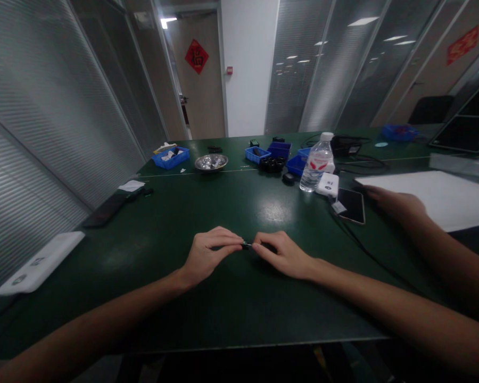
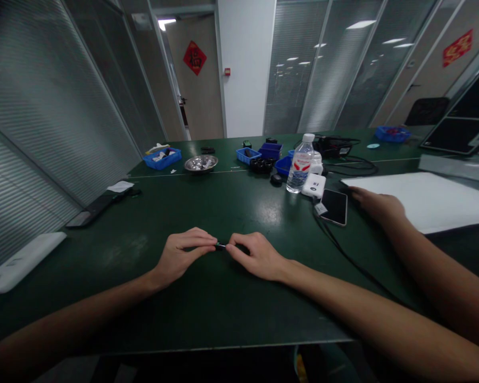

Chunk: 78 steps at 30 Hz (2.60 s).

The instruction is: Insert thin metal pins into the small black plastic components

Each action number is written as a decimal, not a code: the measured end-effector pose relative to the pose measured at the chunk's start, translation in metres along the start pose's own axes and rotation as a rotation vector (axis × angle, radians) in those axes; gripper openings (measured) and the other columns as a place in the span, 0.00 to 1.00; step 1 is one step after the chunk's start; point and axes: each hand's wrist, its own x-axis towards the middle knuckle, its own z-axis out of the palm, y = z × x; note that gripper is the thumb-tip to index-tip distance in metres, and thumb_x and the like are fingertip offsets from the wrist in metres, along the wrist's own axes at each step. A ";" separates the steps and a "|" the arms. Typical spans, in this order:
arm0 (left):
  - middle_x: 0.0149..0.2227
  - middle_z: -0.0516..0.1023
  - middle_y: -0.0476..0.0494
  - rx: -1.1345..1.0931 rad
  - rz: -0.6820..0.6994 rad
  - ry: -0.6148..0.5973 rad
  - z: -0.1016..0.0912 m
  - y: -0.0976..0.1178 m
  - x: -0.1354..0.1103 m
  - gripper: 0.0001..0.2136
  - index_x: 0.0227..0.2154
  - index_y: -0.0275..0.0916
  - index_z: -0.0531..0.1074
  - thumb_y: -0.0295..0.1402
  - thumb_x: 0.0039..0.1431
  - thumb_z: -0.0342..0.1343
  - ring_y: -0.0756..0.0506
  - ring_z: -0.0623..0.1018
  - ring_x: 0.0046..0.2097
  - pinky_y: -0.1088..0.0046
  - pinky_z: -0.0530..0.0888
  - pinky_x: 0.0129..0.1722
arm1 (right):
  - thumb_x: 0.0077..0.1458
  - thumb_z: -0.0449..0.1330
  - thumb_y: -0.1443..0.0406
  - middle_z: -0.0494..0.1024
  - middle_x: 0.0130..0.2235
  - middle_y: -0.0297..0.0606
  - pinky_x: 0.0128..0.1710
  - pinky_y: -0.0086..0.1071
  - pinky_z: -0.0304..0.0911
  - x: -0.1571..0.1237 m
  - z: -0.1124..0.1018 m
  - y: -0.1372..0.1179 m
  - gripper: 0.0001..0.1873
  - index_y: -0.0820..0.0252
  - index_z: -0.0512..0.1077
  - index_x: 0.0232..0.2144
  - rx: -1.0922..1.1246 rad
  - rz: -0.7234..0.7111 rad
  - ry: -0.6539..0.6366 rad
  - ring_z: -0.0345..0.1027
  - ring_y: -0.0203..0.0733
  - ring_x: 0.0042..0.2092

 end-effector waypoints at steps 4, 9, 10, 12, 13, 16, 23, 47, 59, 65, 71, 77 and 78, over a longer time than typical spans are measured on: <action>0.41 0.85 0.43 -0.020 0.025 0.005 0.003 -0.001 -0.001 0.09 0.43 0.41 0.84 0.27 0.60 0.65 0.44 0.82 0.44 0.65 0.80 0.45 | 0.72 0.49 0.55 0.70 0.28 0.30 0.32 0.29 0.57 -0.001 0.003 -0.005 0.19 0.60 0.69 0.34 0.042 0.014 0.007 0.64 0.34 0.30; 0.41 0.85 0.42 0.000 0.068 0.036 0.004 -0.001 0.001 0.09 0.42 0.40 0.83 0.27 0.59 0.65 0.44 0.82 0.43 0.64 0.80 0.45 | 0.72 0.49 0.56 0.70 0.29 0.30 0.33 0.29 0.57 0.000 0.004 -0.009 0.18 0.59 0.69 0.35 0.028 -0.005 0.027 0.64 0.34 0.30; 0.41 0.85 0.42 0.008 0.073 0.036 0.003 -0.001 0.001 0.09 0.42 0.40 0.83 0.27 0.59 0.65 0.44 0.82 0.44 0.64 0.80 0.46 | 0.72 0.49 0.56 0.70 0.29 0.30 0.33 0.29 0.57 0.000 0.004 -0.009 0.17 0.59 0.70 0.35 0.020 -0.012 0.028 0.64 0.34 0.30; 0.41 0.84 0.41 0.029 0.084 0.034 0.002 -0.001 0.002 0.09 0.42 0.40 0.83 0.27 0.60 0.65 0.44 0.82 0.44 0.63 0.80 0.46 | 0.72 0.50 0.57 0.71 0.29 0.30 0.33 0.29 0.57 0.000 0.003 -0.007 0.16 0.59 0.71 0.37 -0.011 -0.027 0.024 0.65 0.34 0.29; 0.41 0.84 0.42 0.043 0.090 0.030 0.001 -0.001 0.002 0.09 0.42 0.39 0.83 0.27 0.60 0.65 0.44 0.82 0.44 0.63 0.80 0.46 | 0.71 0.50 0.57 0.71 0.29 0.30 0.33 0.29 0.57 0.000 0.002 -0.006 0.16 0.59 0.71 0.37 -0.035 -0.035 0.021 0.65 0.34 0.29; 0.41 0.84 0.42 0.104 0.132 0.001 -0.001 -0.003 0.001 0.08 0.42 0.39 0.82 0.27 0.60 0.64 0.44 0.81 0.44 0.63 0.79 0.47 | 0.70 0.52 0.58 0.74 0.30 0.32 0.32 0.29 0.57 0.001 0.000 -0.001 0.14 0.59 0.74 0.39 -0.125 -0.067 0.014 0.66 0.35 0.29; 0.45 0.84 0.42 0.244 0.231 -0.170 -0.002 -0.008 -0.001 0.10 0.47 0.39 0.80 0.27 0.64 0.60 0.44 0.80 0.47 0.63 0.78 0.48 | 0.69 0.54 0.61 0.78 0.33 0.35 0.35 0.29 0.60 0.001 0.000 0.001 0.12 0.58 0.75 0.40 -0.253 -0.108 -0.037 0.70 0.36 0.32; 0.42 0.81 0.43 0.050 -0.229 -0.379 -0.006 -0.005 0.008 0.19 0.55 0.42 0.75 0.34 0.61 0.63 0.45 0.79 0.43 0.67 0.74 0.45 | 0.69 0.54 0.60 0.79 0.38 0.36 0.36 0.31 0.61 0.001 -0.002 0.008 0.12 0.57 0.75 0.46 -0.276 -0.063 0.038 0.72 0.38 0.35; 0.45 0.76 0.41 0.314 -0.116 -0.430 -0.006 -0.002 0.006 0.15 0.55 0.44 0.77 0.34 0.67 0.55 0.43 0.73 0.48 0.64 0.72 0.49 | 0.69 0.54 0.61 0.74 0.47 0.41 0.31 0.29 0.60 0.001 -0.005 0.007 0.14 0.55 0.76 0.50 -0.520 -0.127 -0.038 0.69 0.36 0.34; 0.44 0.75 0.39 0.388 -0.030 -0.466 -0.012 -0.003 0.005 0.17 0.56 0.42 0.76 0.33 0.67 0.53 0.42 0.72 0.45 0.64 0.72 0.47 | 0.68 0.54 0.63 0.74 0.49 0.42 0.29 0.29 0.58 0.000 -0.010 0.007 0.17 0.52 0.75 0.55 -0.592 -0.205 -0.083 0.67 0.32 0.30; 0.44 0.75 0.39 0.436 0.010 -0.528 -0.020 -0.006 0.009 0.17 0.57 0.42 0.74 0.32 0.67 0.52 0.42 0.72 0.45 0.64 0.70 0.46 | 0.68 0.54 0.62 0.75 0.48 0.42 0.28 0.30 0.57 0.001 -0.011 0.007 0.17 0.53 0.77 0.53 -0.667 -0.148 -0.058 0.68 0.34 0.30; 0.42 0.75 0.41 0.372 -0.042 -0.513 -0.023 -0.010 0.008 0.22 0.62 0.43 0.68 0.31 0.66 0.55 0.42 0.72 0.44 0.62 0.70 0.48 | 0.66 0.56 0.61 0.76 0.47 0.41 0.30 0.29 0.59 0.001 -0.009 0.015 0.15 0.51 0.79 0.51 -0.638 -0.028 0.015 0.69 0.34 0.31; 0.41 0.75 0.42 0.348 -0.068 -0.511 -0.024 -0.011 0.008 0.25 0.64 0.44 0.65 0.31 0.65 0.56 0.43 0.72 0.44 0.61 0.69 0.49 | 0.66 0.57 0.61 0.76 0.47 0.41 0.30 0.29 0.60 0.002 -0.009 0.015 0.15 0.51 0.79 0.51 -0.619 -0.018 0.014 0.70 0.35 0.31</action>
